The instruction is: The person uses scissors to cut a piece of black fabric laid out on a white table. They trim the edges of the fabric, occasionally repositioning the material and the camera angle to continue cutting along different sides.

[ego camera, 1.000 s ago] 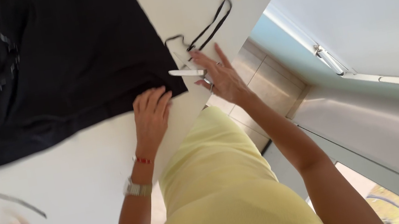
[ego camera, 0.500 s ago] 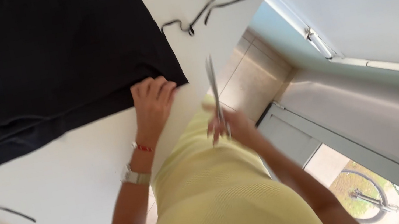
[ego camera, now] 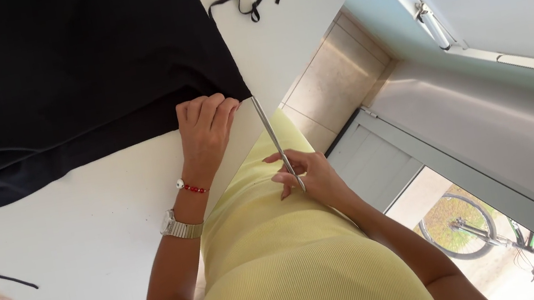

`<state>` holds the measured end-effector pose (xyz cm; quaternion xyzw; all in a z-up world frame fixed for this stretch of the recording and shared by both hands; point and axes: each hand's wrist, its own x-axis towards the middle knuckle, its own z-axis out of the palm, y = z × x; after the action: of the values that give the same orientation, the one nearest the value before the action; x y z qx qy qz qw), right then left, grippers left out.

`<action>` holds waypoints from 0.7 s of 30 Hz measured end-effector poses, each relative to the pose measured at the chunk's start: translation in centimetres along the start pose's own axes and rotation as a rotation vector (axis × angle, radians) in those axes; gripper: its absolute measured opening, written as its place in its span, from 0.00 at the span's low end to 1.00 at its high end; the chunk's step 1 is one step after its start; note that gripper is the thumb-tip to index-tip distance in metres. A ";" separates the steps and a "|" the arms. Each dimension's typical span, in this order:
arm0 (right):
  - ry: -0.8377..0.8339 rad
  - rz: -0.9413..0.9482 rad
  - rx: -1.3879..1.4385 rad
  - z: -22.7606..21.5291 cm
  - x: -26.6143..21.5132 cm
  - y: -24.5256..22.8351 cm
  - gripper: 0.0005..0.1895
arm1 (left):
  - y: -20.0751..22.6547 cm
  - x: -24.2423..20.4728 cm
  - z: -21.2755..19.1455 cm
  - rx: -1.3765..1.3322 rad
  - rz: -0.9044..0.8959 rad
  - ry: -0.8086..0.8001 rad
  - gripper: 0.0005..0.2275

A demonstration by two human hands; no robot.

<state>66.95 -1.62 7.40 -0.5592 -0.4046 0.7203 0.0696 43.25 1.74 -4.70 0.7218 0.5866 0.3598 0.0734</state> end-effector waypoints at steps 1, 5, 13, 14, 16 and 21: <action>-0.014 -0.015 0.077 0.0 0.5 0.6 0.25 | 0.0 -0.1 0.0 0.001 0.009 0.006 0.02; 0.010 -0.091 0.158 1.2 3.1 1.7 0.23 | 0.3 0.5 -0.8 -0.012 0.029 0.025 0.02; 0.051 -0.141 0.174 0.6 5.5 2.8 0.19 | 0.4 0.5 -1.1 -0.008 0.066 0.071 0.01; 0.050 -0.138 0.165 0.5 5.6 2.9 0.19 | 0.3 0.6 -1.0 -0.009 0.067 0.073 0.01; 0.057 -0.142 0.158 0.4 5.6 2.5 0.18 | 0.4 0.8 -1.2 -0.015 0.070 0.074 0.01; 0.072 -0.137 0.144 0.5 5.2 1.1 0.17 | 0.1 0.5 -0.9 -0.016 0.080 0.071 0.02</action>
<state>64.98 0.27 2.79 -0.5491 -0.3866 0.7205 0.1731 42.83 1.82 -3.76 0.7309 0.5565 0.3926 0.0440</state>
